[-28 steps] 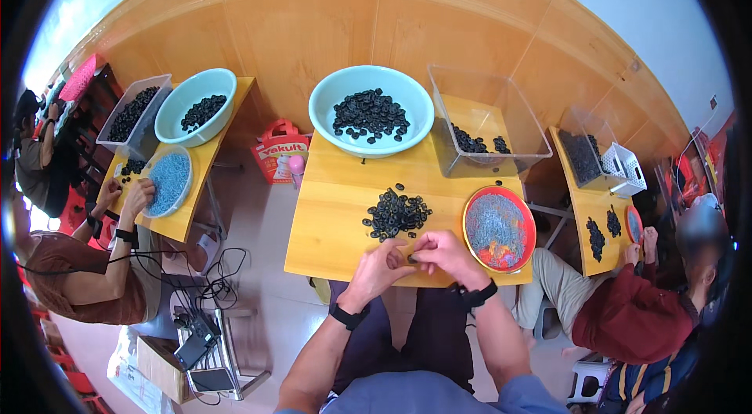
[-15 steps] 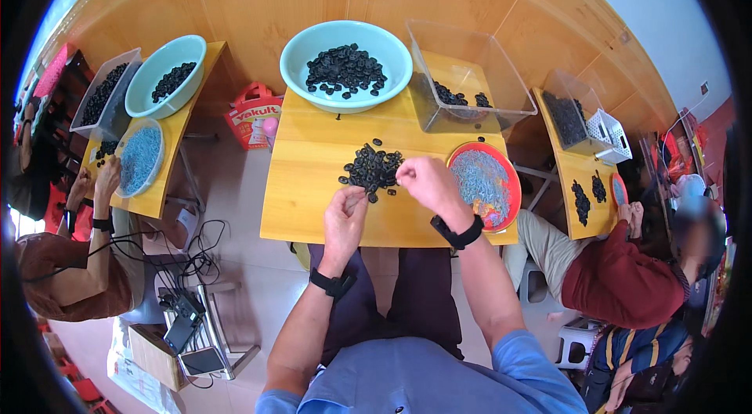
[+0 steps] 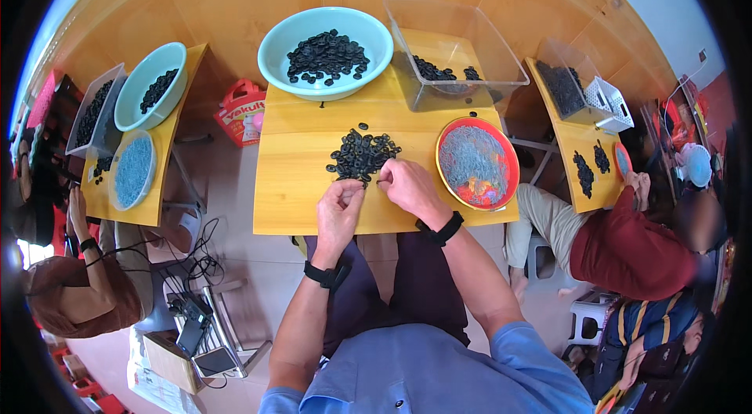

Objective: Sorting small black objects from a pile into separate containers on a table.

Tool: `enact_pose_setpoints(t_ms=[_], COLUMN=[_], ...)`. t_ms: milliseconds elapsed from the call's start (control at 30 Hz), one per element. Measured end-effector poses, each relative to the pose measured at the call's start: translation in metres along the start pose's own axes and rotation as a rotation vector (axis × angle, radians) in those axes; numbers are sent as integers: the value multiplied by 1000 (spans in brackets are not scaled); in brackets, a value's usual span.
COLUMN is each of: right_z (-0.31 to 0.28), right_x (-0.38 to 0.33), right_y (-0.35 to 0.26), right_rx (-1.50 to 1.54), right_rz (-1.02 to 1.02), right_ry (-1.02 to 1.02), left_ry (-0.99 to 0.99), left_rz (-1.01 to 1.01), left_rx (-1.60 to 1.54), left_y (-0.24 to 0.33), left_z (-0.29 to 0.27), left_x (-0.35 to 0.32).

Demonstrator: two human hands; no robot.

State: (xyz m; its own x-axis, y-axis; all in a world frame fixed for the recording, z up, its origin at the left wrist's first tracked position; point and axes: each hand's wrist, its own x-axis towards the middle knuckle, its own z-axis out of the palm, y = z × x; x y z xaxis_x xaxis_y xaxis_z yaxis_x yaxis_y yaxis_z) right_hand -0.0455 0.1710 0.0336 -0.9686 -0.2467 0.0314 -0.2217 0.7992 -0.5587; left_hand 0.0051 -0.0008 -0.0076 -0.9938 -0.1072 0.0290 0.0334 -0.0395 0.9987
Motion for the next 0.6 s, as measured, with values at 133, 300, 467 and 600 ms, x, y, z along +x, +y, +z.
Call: enact_pose_setpoints(t_ms=[133,300,467,600], right_z=[-1,5,14,14], right_x=[-15,-26,-32,-37], right_y=[1,-5,-2,-3], right_rx=[216,365,571,632], right_rz=[-40,-87,-76,-37], right_ry=[29,48,130,162], left_ry=[-101,-153,-171,-203], left_rz=[8,32,2,-8], left_rx=[19,-7,68,138], left_y=[1,-4,3,5], left_z=[5,3,3,6], left_x=[0,1,-1,-1])
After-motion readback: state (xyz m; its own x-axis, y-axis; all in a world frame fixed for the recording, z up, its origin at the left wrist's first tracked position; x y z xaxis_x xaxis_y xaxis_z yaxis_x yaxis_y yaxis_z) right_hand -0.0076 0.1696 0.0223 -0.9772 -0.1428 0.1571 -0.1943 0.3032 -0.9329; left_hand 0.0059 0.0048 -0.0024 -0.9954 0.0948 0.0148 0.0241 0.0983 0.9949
